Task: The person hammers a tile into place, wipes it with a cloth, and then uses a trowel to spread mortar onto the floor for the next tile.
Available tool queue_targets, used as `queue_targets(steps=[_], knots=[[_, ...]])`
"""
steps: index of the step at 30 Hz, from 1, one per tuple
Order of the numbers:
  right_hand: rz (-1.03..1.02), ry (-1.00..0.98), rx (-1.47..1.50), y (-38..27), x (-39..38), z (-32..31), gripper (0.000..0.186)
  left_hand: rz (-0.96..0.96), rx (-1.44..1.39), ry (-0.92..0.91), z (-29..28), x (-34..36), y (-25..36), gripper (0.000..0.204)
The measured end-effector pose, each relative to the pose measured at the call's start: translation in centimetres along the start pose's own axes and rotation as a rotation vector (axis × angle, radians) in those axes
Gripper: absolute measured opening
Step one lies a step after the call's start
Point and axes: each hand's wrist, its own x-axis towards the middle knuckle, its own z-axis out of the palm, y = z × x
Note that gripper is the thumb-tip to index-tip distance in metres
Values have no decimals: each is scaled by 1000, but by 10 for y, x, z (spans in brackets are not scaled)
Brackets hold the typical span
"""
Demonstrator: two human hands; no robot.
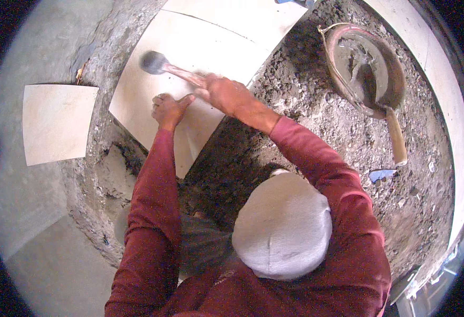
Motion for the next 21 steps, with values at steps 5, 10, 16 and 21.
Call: queue_targets(steps=[5,10,16,21], knots=[[64,-28,-40,-44,-17,-19,59,-7,-40,-14,-4,-1,-8,135],[-49,53,-42,-19,4,-22,56,25,-13,-3,-1,3,-8,133],[-106,24,73,-57,8,-27,54,1,21,36,8,1,-10,131],[-226,55,-68,-25,71,15,49,-3,-16,-25,-3,3,5,131]])
